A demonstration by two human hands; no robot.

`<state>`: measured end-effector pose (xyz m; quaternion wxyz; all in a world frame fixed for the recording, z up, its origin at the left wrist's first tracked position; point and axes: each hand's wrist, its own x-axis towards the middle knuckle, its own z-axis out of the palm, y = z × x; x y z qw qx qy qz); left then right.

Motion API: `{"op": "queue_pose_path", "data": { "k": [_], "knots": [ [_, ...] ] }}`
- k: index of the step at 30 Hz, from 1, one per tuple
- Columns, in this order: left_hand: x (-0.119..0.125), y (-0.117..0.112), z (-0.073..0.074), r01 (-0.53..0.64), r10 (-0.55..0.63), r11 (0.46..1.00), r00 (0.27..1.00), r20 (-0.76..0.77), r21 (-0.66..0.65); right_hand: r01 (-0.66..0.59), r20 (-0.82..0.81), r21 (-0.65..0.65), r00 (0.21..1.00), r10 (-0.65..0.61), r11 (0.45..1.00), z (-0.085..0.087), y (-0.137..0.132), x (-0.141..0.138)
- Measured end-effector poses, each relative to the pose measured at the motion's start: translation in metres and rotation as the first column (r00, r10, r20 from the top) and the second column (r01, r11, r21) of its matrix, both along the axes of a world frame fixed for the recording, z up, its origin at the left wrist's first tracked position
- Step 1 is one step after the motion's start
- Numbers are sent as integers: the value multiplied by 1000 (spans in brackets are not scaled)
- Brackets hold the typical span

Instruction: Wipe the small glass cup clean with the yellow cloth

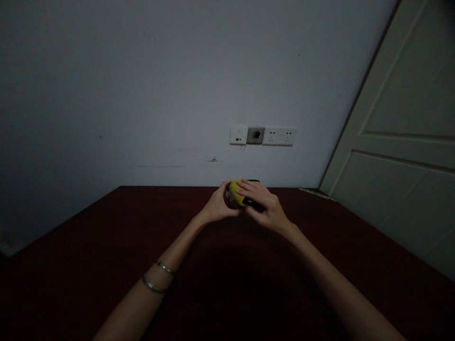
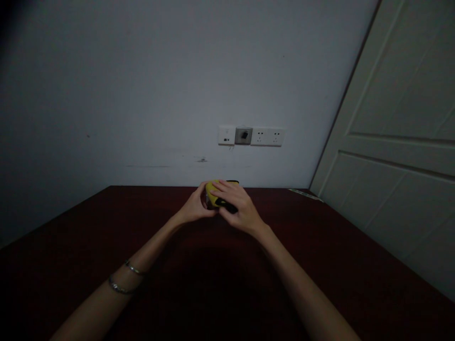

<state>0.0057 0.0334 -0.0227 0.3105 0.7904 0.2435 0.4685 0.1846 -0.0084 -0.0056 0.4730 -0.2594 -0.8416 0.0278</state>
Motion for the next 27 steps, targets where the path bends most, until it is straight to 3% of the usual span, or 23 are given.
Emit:
{"op": "queue_pose_path", "data": {
  "k": [5,11,13,18,20,25,27],
  "knots": [
    [2,-4,4,86,-85,996,995,44,-32,-33,-151,-160,988,9,987,-2,2,-6],
    [7,-8,6,2,0,997,1000,-24,83,-32,-415,-264,906,-83,964,-7,11,-14],
    [7,-7,5,-10,14,995,999,-40,96,-4,-406,-237,909,-95,972,-8,10,-15],
    [3,-5,3,13,-9,998,998,-67,55,2,-190,19,982,1,1000,-11,5,-10],
    [2,-4,3,24,-20,998,998,-61,64,-11,-191,38,981,18,999,-13,7,-10],
    [5,-4,1,1,9,989,998,-62,151,1,-497,-208,861,-106,978,-15,17,-18],
    [6,-4,1,0,11,988,998,-69,157,-20,-541,-278,829,-139,960,-15,19,-20]
  ]
}}
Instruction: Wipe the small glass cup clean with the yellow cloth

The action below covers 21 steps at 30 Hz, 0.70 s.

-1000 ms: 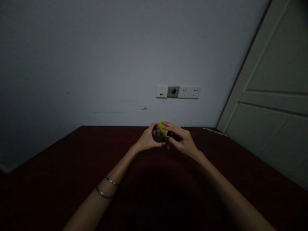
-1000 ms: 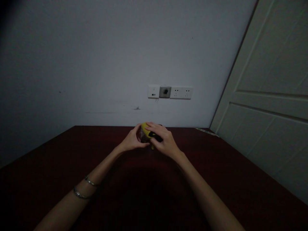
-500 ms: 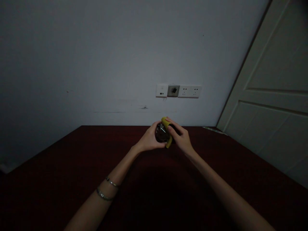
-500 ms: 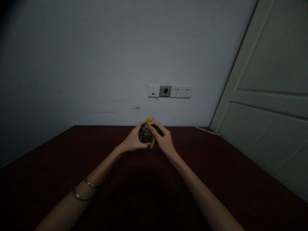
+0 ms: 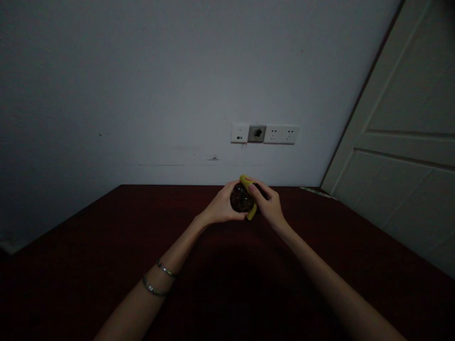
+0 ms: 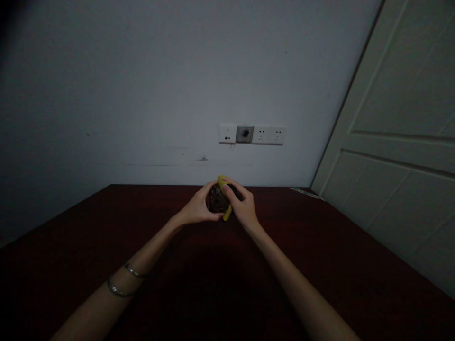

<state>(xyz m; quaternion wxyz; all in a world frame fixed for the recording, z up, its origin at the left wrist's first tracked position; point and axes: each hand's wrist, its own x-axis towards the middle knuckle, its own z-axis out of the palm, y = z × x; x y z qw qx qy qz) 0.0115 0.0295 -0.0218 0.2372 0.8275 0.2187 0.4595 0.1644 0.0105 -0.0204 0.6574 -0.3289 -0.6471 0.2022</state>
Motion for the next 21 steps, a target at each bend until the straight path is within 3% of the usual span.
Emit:
{"op": "queue_pose_path", "data": {
  "k": [4,8,10,12,17,21],
  "knots": [
    [-1,1,-1,-7,7,997,1000,-1,-75,11,151,127,988,-30,992,2,-6,3],
    [-3,3,-3,25,-21,985,999,25,-169,-71,437,315,896,-79,946,6,-15,10],
    [-4,3,-4,34,-26,983,999,46,-182,-105,496,348,864,-88,932,7,-17,11],
    [-3,3,-4,17,-9,983,999,45,-184,-74,458,323,885,-87,943,8,-16,9],
    [-2,0,-2,-14,17,991,1000,17,-137,60,157,119,985,-79,991,5,-8,-1],
    [-5,0,1,-14,10,991,1000,-28,-136,45,207,125,976,-70,991,7,-11,-4]
  ]
}}
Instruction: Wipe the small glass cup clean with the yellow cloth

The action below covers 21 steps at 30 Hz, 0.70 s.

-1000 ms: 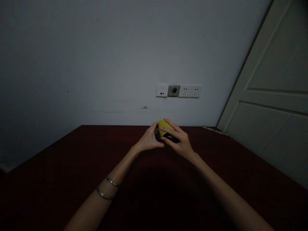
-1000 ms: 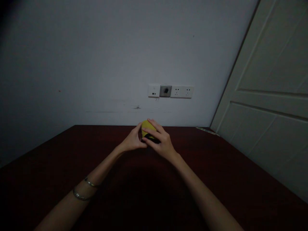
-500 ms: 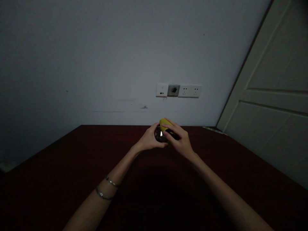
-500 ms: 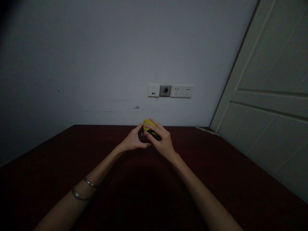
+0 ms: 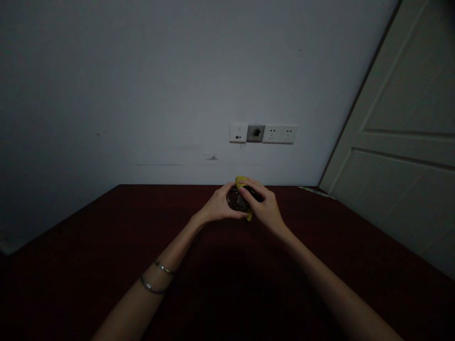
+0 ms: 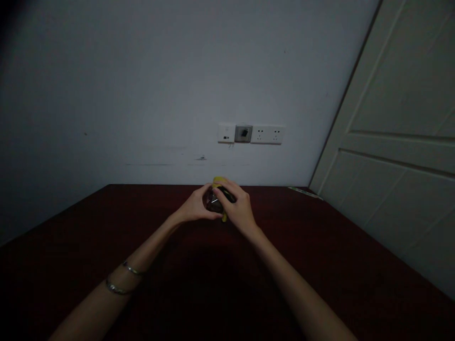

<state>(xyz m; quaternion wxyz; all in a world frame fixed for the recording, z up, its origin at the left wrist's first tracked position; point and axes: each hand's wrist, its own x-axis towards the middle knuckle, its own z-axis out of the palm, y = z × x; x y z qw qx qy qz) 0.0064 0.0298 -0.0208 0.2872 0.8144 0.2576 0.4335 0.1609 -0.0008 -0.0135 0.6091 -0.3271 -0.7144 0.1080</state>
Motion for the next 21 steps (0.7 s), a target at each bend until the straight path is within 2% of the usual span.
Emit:
{"op": "queue_pose_path", "data": {
  "k": [4,7,9,12,14,17,19,21],
  "knots": [
    [-7,3,2,6,-7,999,1000,-6,-47,-25,254,136,967,-10,990,3,-10,2],
    [-11,5,3,29,-28,998,999,25,-58,-97,350,201,936,21,975,1,-12,4],
    [-11,6,3,57,-53,995,997,56,-85,-113,305,177,951,54,978,0,-9,5],
    [-10,5,2,93,-80,986,992,98,-135,-93,81,72,993,87,993,-2,-2,4],
    [-8,5,0,118,-98,977,988,118,-177,-92,-72,-15,993,91,996,-2,3,3],
    [-5,5,-2,185,-139,950,972,191,-251,-108,-204,-133,976,80,985,-2,7,1],
    [-3,6,-4,211,-142,937,958,248,-279,-88,-239,-143,970,52,986,-2,6,-1],
    [-1,7,-6,209,-120,931,949,291,-298,-42,-221,-90,975,21,995,-3,2,-3]
  ]
}}
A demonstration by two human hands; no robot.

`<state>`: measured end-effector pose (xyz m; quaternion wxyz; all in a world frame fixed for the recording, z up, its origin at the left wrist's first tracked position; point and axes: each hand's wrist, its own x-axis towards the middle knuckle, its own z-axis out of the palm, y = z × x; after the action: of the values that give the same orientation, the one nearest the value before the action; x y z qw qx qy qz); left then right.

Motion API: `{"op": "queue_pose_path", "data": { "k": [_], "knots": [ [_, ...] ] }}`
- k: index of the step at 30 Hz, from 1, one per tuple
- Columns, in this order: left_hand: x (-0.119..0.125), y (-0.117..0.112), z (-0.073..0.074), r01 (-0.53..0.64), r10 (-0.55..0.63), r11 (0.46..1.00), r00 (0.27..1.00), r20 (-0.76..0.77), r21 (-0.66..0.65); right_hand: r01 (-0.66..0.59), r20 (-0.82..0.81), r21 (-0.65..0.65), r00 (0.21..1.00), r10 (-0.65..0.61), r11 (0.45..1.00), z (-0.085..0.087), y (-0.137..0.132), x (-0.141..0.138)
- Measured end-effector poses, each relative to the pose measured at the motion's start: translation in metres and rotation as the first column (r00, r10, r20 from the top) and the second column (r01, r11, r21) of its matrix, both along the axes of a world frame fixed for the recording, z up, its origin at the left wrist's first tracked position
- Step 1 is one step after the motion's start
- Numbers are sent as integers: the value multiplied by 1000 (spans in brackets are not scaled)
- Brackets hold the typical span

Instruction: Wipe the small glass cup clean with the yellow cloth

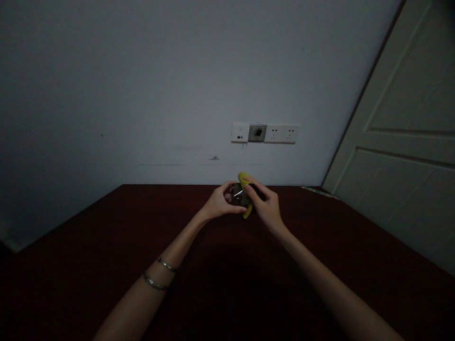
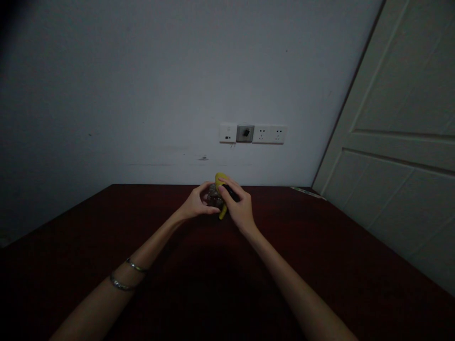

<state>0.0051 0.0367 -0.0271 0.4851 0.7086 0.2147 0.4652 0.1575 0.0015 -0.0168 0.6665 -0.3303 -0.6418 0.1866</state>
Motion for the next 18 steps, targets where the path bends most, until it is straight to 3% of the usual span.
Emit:
{"op": "queue_pose_path", "data": {
  "k": [4,7,14,18],
  "knots": [
    [4,1,-2,-37,40,999,995,86,-32,36,133,178,989,-60,983,-4,-8,0],
    [6,2,-3,-23,25,999,994,110,-24,27,158,241,985,-67,970,-7,-8,1],
    [5,-4,3,26,-24,999,998,52,-27,-7,-32,-15,999,7,1000,0,2,2],
    [4,-5,4,20,-19,1000,999,32,-23,19,47,56,999,-21,998,1,0,4]
  ]
}}
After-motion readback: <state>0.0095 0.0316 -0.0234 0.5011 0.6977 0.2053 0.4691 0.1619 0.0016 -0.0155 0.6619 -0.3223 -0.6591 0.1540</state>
